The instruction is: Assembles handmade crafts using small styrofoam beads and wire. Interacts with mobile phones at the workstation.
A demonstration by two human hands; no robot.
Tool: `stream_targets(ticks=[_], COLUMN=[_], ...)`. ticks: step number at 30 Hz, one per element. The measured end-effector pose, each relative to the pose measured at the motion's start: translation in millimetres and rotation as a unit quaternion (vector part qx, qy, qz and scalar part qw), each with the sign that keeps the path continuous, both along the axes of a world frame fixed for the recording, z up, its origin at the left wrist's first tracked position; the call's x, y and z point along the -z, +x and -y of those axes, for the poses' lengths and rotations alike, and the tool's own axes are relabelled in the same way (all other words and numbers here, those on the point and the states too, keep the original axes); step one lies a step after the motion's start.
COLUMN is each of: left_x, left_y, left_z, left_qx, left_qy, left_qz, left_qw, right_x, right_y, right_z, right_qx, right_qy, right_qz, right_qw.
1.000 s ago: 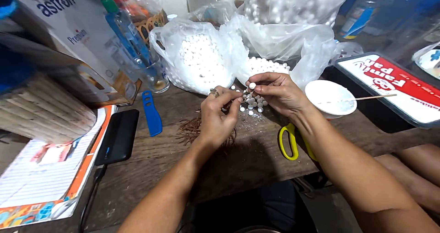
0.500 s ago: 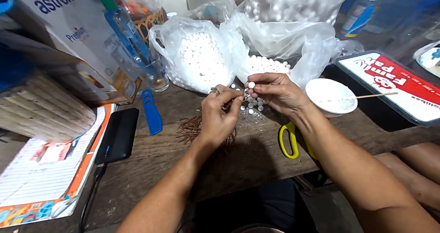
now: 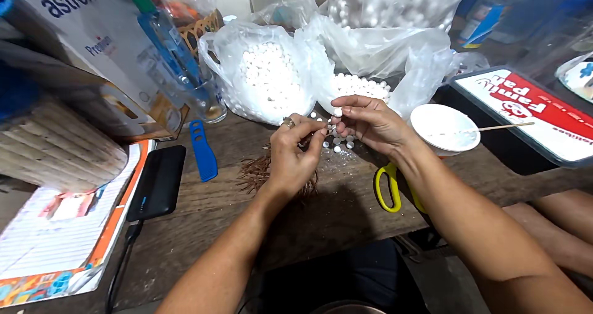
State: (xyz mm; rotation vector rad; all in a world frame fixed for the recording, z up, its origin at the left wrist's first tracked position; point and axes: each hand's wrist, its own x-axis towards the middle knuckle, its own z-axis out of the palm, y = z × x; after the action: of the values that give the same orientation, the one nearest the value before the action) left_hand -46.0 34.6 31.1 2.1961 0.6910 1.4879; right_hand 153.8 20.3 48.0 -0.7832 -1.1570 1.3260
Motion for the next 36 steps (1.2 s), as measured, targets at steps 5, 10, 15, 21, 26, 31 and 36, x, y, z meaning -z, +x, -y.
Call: stream_targets(ticks=[5,10,15,21,26,31,36], left_x=[0.2,0.4,-0.3,-0.5,0.3,0.2,-0.1], left_y=[-0.1,-0.2,-0.2,0.2,0.5,0.7,0.9], left_z=[-0.5,-0.2,1.0,0.8,0.3,0.5,1.3], left_qx=[-0.002,-0.001,0.001,0.0,0.001,0.003,0.0], left_qy=[0.002,-0.001,-0.01,-0.005,-0.005,-0.011,-0.019], left_qz=[-0.002,-0.003,-0.005,-0.005,-0.003,-0.003,-0.013], left_qw=[1.0,1.0,1.0,1.0,1.0,1.0,1.0], right_x=[-0.8,-0.3,0.6,2.3,3.1,4.3,3.8], right_y=[0.8,-1.9,-4.5,-4.1,-4.3,-3.6,-4.3], right_z=[0.0,1.2,2.0,1.2,1.4,1.1,1.6], right_qx=[-0.016,-0.003,0.04,0.052,0.055,0.053,0.06], right_qy=[0.005,0.028,0.068,0.079,0.092,0.104,0.105], right_qz=[0.007,0.027,0.052,0.072,0.083,0.093,0.099], right_qw=[1.0,0.999,0.996,0.993,0.991,0.989,0.988])
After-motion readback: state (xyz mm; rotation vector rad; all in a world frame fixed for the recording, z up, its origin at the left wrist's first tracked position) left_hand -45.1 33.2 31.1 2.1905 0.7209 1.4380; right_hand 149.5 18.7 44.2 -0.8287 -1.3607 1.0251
